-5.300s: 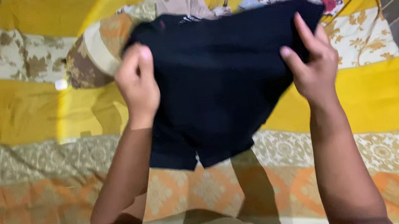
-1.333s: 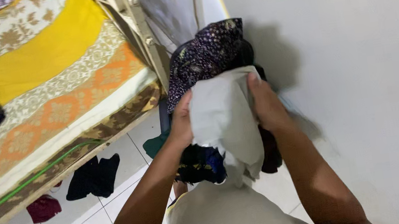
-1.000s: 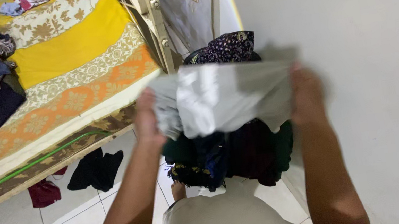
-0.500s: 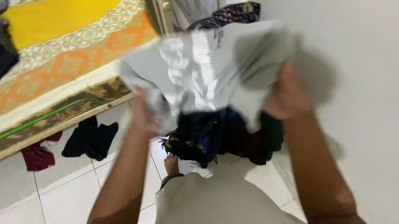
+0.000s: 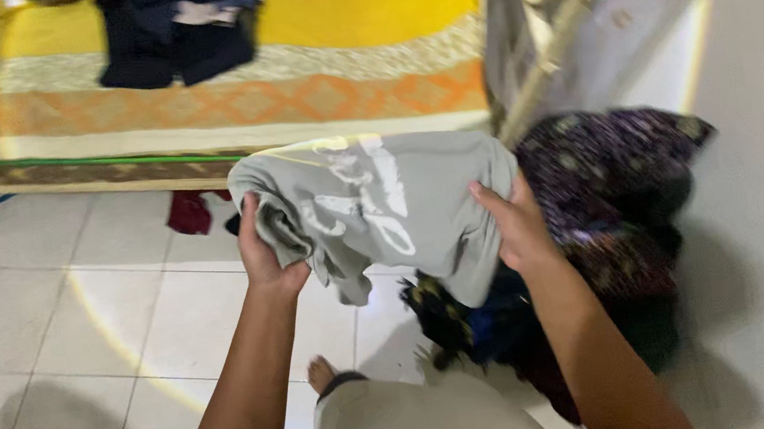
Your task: The person picks up various garments from a pile on the floor, unfolds them, and folds them neatly on a bed. The items include shirts, pants, and shorts of different colors and patterns. The person places each folded item on top of the previous one, creating a growing stack on the bed.
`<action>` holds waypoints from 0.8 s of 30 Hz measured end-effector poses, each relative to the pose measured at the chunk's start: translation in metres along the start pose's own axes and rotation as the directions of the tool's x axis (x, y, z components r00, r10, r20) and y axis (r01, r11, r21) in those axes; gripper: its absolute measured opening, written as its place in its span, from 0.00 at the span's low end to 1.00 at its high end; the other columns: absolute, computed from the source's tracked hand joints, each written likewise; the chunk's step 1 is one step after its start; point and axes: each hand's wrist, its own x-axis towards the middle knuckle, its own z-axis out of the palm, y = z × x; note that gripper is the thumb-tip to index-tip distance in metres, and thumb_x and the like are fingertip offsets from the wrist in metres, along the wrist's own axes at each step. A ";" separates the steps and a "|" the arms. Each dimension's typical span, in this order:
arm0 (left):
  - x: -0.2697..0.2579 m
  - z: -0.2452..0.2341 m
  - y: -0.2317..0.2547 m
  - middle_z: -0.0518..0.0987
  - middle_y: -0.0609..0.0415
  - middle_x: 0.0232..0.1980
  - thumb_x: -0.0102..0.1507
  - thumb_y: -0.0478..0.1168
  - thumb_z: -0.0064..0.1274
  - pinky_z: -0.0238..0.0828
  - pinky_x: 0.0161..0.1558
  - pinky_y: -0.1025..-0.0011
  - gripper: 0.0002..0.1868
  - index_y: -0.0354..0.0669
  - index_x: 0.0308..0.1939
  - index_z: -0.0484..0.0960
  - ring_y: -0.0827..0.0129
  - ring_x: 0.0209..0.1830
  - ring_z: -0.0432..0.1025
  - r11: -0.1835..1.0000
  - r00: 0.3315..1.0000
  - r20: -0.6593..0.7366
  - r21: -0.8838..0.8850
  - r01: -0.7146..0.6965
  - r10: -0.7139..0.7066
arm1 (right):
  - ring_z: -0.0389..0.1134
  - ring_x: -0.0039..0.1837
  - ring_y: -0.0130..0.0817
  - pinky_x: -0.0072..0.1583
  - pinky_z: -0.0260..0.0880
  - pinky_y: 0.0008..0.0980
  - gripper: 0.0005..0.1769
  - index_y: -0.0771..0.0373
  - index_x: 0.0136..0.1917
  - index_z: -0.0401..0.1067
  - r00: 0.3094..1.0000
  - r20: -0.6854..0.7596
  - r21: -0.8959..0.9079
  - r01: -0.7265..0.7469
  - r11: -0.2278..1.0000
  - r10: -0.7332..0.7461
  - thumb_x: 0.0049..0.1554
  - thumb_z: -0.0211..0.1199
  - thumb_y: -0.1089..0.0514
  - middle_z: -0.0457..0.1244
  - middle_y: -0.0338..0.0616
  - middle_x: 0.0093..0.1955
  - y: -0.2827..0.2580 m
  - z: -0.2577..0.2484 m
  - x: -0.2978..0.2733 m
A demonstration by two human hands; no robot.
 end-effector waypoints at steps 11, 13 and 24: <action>0.052 -0.067 0.197 0.75 0.47 0.65 0.71 0.59 0.35 0.66 0.66 0.54 0.32 0.42 0.71 0.68 0.54 0.65 0.71 0.990 0.986 0.106 0.030 -0.136 0.132 | 0.64 0.70 0.35 0.68 0.65 0.38 0.36 0.63 0.78 0.56 0.941 0.338 -0.026 0.014 1.000 -0.005 0.58 0.62 0.68 0.62 0.44 0.70 0.029 0.199 0.132; 0.064 -0.077 0.233 0.75 0.47 0.66 0.71 0.59 0.34 0.66 0.66 0.55 0.33 0.41 0.71 0.67 0.55 0.65 0.71 0.988 0.986 0.098 0.061 -0.144 0.138 | 0.64 0.70 0.35 0.68 0.66 0.39 0.36 0.62 0.77 0.56 0.928 0.373 -0.004 -0.010 1.000 0.011 0.57 0.61 0.68 0.61 0.43 0.70 0.036 0.235 0.153; 0.181 -0.149 0.337 0.75 0.50 0.60 0.75 0.51 0.43 0.67 0.60 0.56 0.25 0.43 0.72 0.66 0.58 0.59 0.71 0.939 0.939 -0.095 0.142 -0.314 0.329 | 0.68 0.64 0.32 0.64 0.69 0.36 0.31 0.65 0.73 0.60 0.905 0.423 -0.180 0.033 0.983 0.047 0.59 0.63 0.67 0.65 0.44 0.64 0.118 0.352 0.275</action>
